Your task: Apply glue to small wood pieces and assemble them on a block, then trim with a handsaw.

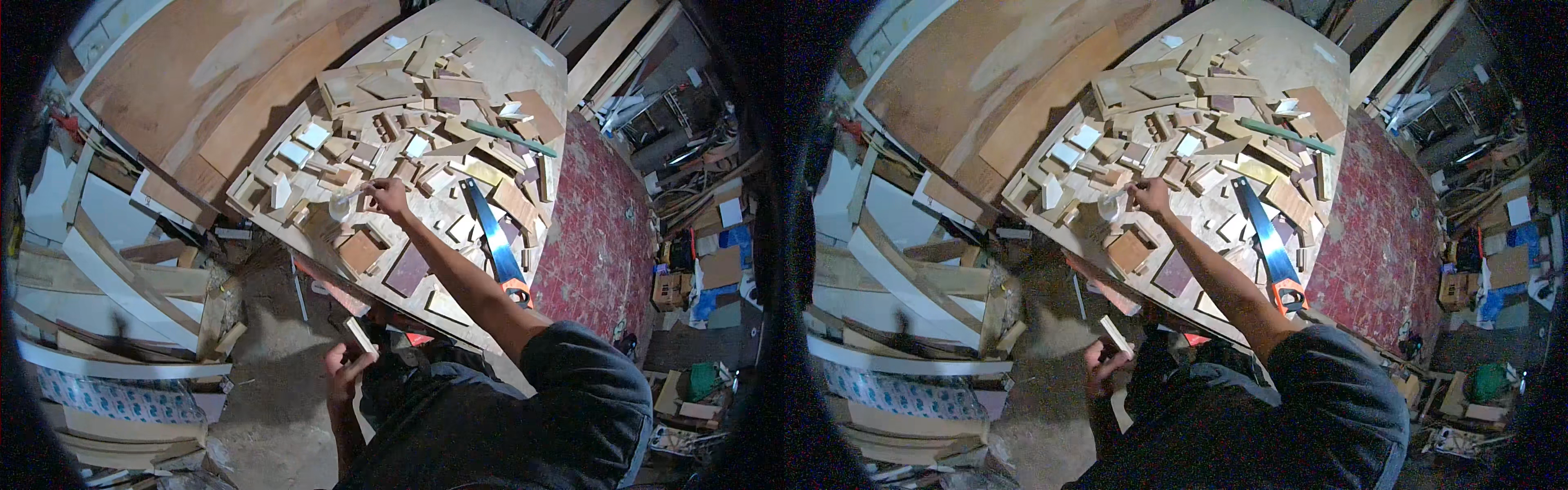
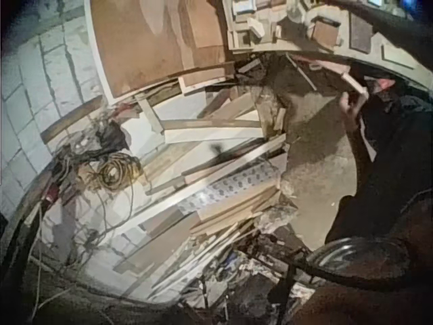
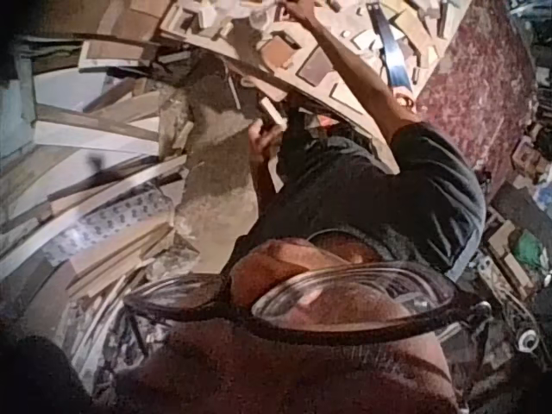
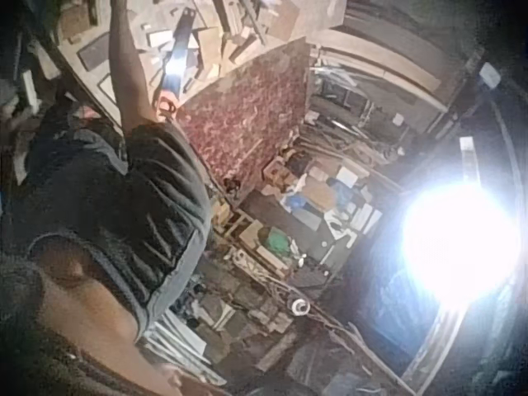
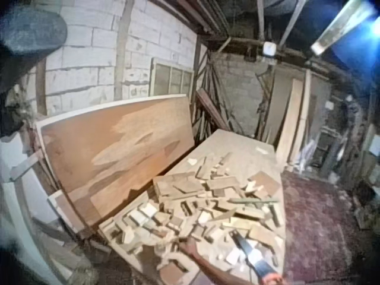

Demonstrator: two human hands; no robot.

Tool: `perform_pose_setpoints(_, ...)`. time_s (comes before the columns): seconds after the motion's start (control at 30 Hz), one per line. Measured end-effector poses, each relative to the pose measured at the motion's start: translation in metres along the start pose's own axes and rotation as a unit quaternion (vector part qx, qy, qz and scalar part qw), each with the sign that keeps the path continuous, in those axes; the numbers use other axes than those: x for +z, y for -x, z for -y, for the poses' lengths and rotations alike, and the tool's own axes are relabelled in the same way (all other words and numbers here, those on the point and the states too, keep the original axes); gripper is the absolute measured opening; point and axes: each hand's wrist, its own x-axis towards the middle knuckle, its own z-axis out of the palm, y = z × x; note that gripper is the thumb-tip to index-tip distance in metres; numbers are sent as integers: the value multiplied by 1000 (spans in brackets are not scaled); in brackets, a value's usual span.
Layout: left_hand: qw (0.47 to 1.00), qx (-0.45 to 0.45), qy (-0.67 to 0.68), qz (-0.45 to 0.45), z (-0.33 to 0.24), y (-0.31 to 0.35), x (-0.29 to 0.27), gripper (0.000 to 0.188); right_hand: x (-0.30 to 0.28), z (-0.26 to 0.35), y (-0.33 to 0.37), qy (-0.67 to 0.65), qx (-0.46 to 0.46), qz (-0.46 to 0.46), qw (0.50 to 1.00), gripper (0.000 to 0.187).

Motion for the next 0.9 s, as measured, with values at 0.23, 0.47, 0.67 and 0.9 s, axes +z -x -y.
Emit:
perform_pose_setpoints(0.23, 989, 143, 41, 26, -12, -32, 21, 29, -88, 100, 124, -370, 80, 80, 922, 23)
perform_pose_setpoints(0.47, 975, 150, 39, 157, -76, -29, 119, 52, -183, 159, 243, -457, -39, 14, 888, 23)
perform_pose_setpoints(0.67, 971, 110, 34, 209, -94, -11, 189, 68, -240, 170, 280, -403, -162, -48, 899, 21)
perform_pose_setpoints(0.9, 947, 101, 57, 298, -92, -5, 237, 67, -292, 176, 301, -336, -214, -65, 915, 19)
